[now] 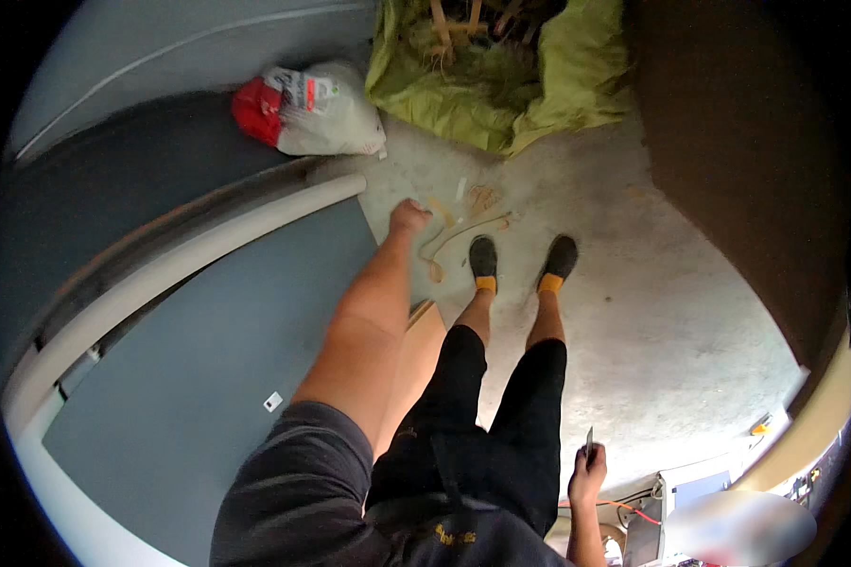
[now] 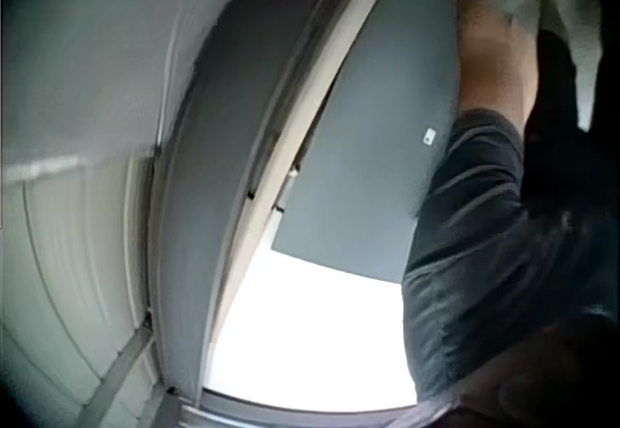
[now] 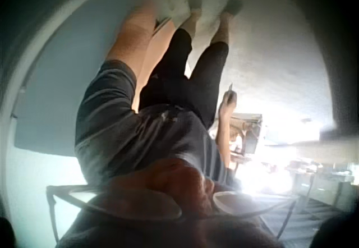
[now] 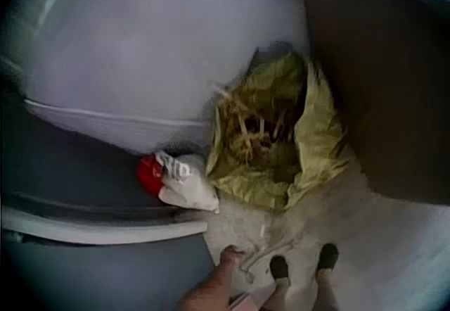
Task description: The person trims the edges of a large wooden board using a utility knife and a heat gun. They apply heat to the edge banding and then scrape off excess material with the knife. The person also cleans up wood shavings from the floor and moves the board to a different location.
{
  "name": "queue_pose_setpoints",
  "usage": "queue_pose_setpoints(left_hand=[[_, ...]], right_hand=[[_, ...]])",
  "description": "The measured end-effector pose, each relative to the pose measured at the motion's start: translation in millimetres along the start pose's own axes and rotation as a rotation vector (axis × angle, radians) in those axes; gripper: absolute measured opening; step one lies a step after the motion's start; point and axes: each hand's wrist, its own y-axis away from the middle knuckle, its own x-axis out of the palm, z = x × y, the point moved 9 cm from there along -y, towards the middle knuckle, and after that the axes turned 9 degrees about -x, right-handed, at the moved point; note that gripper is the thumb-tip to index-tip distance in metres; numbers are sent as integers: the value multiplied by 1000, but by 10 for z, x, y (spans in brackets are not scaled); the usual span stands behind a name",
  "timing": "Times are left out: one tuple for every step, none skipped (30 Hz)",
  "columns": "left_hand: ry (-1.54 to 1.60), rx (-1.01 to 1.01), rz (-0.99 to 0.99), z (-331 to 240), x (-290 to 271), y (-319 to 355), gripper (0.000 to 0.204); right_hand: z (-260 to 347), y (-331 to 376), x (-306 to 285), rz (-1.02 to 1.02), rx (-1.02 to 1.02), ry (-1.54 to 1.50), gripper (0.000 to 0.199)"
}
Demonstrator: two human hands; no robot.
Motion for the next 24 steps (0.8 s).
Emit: queue_pose_setpoints(left_hand=[[133,-100,-2,252,351,-19,68],[265,-199,-13,497,650,-134,79],[352,-271,2,630,936,-226,84],[444,-342,20,716,1187,-273,89],[404,-363,2,778,1368,-344,92],[358,-365,-17,750,1526,-436,95],[310,-396,-35,860,1721,-517,98],[148,-332,-126,864,1916,-611,95],[-5,-273,-226,867,2042,-776,93],[17,-281,-283,885,2144,-854,83],[43,-291,-342,904,2223,-926,74],[70,-298,-412,927,2229,-1021,65],[61,-228,-439,836,2203,-1155,55],[55,-159,-470,745,2131,-1285,44],[36,-106,-480,758,2145,-1320,34],[191,-25,-511,803,2111,-1299,28],[350,60,-545,868,2035,-1231,23],[508,153,-576,884,1922,-1103,17],[559,180,-613,867,1789,-915,18],[611,220,-657,834,1609,-696,19],[719,274,-626,820,1418,-551,21],[820,328,-597,787,1158,-486,22],[728,398,-649,620,767,-393,23],[635,457,-691,379,316,-247,24]], right_hand=[[177,42,98,-2,-24,15,5],[311,10,289,54,7,16,7],[432,-88,455,108,36,19,11],[654,-237,619,184,24,22,16],[759,-381,797,209,-15,63,17],[1156,-651,1027,196,-36,18,12],[1534,-867,1240,198,-61,-25,6],[1574,-1062,1498,200,-86,-134,7],[1520,-1280,1750,208,-124,-243,7],[1380,-1424,2004,334,-68,-231,10],[1417,-1616,2221,319,-183,-222,18],[1412,-1809,2500,357,-179,-246,18],[1396,-1972,2750,387,-196,-272,19],[1354,-2151,2989,402,-182,-295,19],[1263,-2249,3195,432,-143,-311,18],[1084,-2301,3371,462,-142,-286,18],[860,-2344,3546,506,-140,-202,20],[674,-2359,3652,523,-125,-154,19],[560,-2397,3703,527,-118,-113,18],[479,-2414,3696,517,-123,-89,17],[409,-2416,3697,505,-143,-72,15],[383,-2468,3736,498,-168,-58,14],[349,-2500,3750,474,-151,-68,13],[316,-2513,3737,455,-124,-72,13]])
